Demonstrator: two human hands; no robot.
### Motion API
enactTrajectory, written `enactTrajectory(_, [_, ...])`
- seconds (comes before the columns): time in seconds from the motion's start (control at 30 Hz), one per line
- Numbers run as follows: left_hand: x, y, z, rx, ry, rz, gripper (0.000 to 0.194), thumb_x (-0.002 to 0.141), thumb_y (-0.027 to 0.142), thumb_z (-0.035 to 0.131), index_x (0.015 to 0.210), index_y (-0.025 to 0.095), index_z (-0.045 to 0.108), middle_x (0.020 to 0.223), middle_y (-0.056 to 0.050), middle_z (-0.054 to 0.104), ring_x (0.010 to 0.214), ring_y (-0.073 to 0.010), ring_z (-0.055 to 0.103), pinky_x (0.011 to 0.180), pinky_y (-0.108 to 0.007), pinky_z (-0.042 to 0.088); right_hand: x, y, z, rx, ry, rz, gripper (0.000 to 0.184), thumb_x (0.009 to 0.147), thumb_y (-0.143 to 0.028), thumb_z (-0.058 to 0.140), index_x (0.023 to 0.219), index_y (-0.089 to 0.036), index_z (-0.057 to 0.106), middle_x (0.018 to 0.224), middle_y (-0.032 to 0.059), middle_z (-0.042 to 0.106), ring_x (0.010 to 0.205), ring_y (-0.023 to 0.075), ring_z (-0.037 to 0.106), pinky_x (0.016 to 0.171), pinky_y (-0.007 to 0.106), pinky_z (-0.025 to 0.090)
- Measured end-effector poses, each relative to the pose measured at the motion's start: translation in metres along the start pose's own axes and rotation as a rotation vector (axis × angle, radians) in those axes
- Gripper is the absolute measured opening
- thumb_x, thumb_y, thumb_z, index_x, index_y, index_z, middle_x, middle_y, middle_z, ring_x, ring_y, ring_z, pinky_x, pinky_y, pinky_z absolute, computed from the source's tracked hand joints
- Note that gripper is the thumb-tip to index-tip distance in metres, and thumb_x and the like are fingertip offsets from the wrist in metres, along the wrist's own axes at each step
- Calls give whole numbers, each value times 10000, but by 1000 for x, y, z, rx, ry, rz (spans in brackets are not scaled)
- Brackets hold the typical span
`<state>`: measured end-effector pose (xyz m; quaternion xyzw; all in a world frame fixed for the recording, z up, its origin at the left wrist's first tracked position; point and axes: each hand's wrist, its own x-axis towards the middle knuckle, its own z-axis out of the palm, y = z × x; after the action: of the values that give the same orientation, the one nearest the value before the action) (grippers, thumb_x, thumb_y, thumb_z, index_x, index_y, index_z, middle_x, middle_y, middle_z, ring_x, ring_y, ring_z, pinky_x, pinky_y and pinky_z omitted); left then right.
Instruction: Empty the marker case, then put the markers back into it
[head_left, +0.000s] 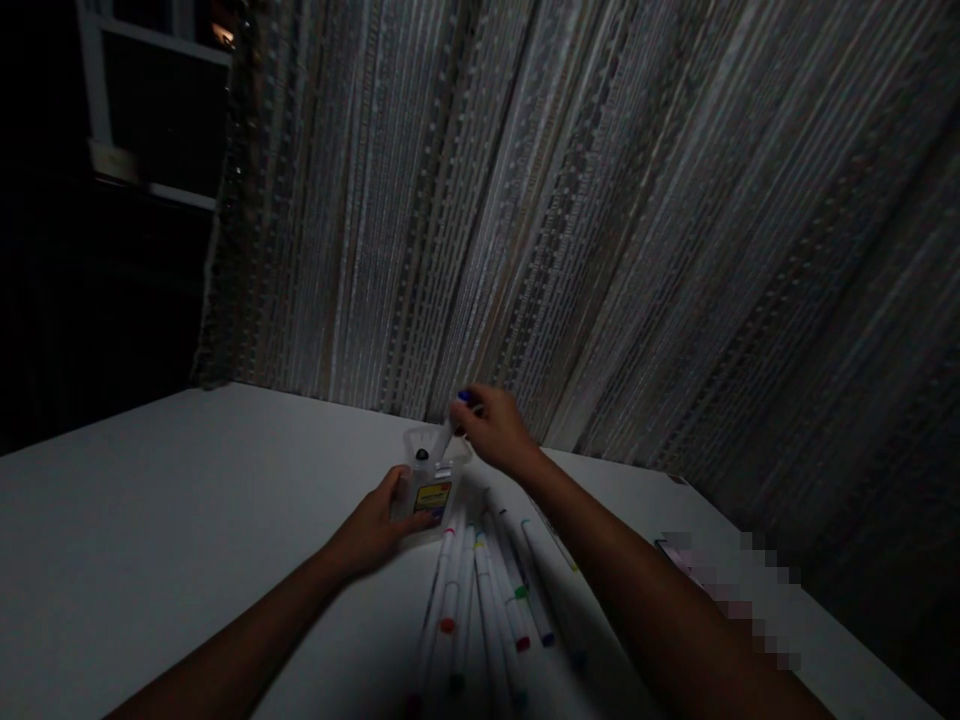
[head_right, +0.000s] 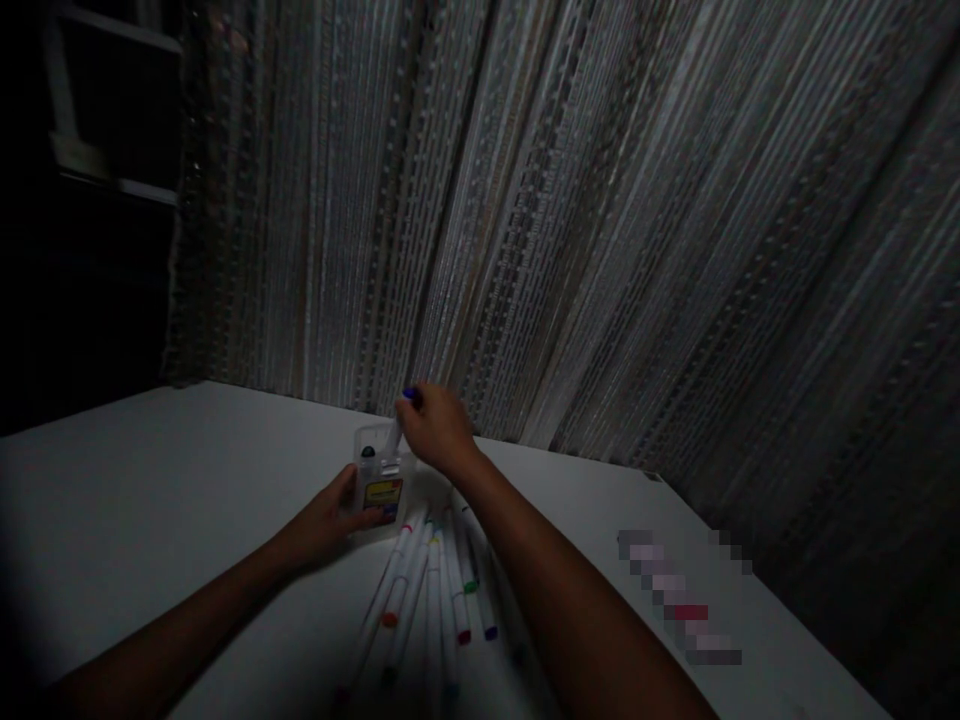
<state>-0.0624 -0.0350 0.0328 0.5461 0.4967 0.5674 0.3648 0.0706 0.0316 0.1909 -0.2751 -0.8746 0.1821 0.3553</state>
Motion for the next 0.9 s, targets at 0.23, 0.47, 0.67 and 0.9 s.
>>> enactTrajectory(0.23, [1,-6,-1,-14,33,11,591,647,385,725,1110,208,404,1121,-97,586,1016,-249,574,907,-388,458,-3,-7,19,-386,-365,-57,170,762,-191,528,845,-149,670,797,38,668,741,142,588,612,212,373])
enactTrajectory(0.47, [0,-2,-3,-10,31,0,619,638,387,724,1127,201,392,1111,-107,581,1026,-265,564,918,-412,451,-12,-11,20,-502,-435,-148,277,830,-171,408,931,-142,665,957,96,669,901,189,598,761,261,402])
enactTrajectory(0.67, [2,0,-7,-9,35,15,626,654,376,702,1182,194,419,1189,-100,547,1096,-254,524,998,-422,396,-48,33,2,-234,-48,-8,332,821,-188,455,1130,-130,564,1106,75,612,1017,160,541,857,263,407])
enactTrajectory(0.9, [4,-5,-12,1,64,15,668,646,414,704,1212,203,418,1191,-95,551,1096,-251,528,1016,-434,378,-128,140,-11,-497,-13,417,344,813,-174,448,1111,-69,583,1091,142,599,1051,227,519,935,313,369])
